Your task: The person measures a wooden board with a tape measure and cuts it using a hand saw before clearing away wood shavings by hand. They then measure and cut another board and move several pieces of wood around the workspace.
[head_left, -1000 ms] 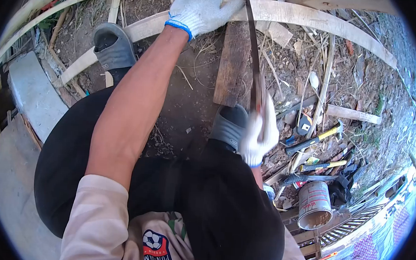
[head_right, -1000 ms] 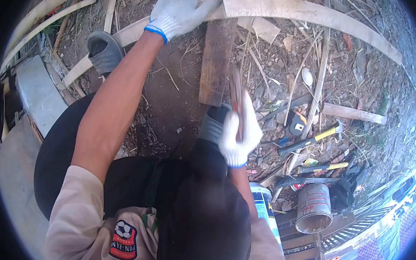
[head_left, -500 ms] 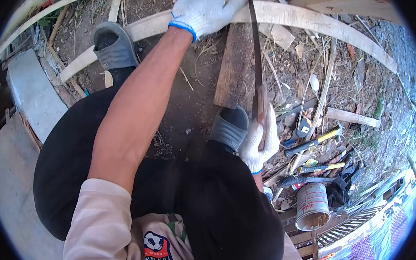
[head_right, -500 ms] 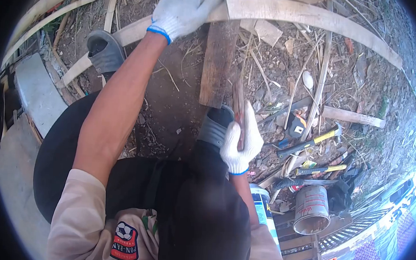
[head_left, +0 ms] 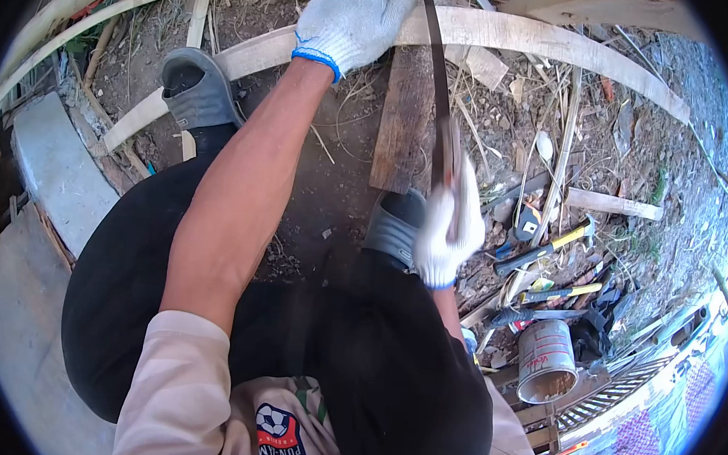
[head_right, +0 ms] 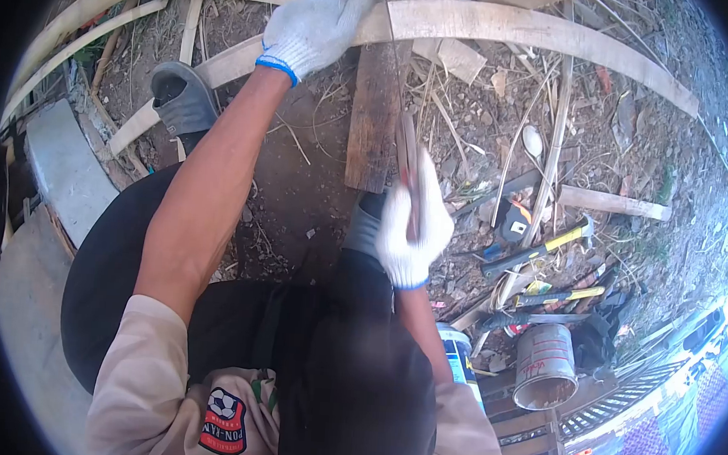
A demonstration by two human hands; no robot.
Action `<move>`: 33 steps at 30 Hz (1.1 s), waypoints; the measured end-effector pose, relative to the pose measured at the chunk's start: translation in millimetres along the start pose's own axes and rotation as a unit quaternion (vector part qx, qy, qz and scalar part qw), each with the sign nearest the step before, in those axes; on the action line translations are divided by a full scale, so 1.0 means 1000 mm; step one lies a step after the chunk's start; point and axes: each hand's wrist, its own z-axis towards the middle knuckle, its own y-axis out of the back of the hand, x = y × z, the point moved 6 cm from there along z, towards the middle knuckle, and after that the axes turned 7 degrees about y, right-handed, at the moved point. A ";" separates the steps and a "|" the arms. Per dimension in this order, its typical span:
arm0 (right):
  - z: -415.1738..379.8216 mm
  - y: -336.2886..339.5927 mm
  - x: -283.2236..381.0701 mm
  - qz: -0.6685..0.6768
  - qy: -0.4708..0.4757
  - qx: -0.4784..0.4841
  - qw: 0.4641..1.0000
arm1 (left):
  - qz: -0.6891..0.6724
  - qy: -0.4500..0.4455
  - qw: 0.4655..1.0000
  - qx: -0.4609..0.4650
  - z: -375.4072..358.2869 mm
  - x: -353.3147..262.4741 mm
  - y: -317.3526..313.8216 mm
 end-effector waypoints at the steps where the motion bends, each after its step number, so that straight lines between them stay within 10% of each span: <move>1: 0.025 -0.013 0.012 -0.014 0.021 0.020 0.999 | -0.009 -0.004 1.000 -0.013 0.001 0.000 0.002; 33: 0.014 -0.010 0.007 0.009 0.026 0.034 0.999 | -0.037 -0.019 0.999 -0.005 0.001 0.002 0.003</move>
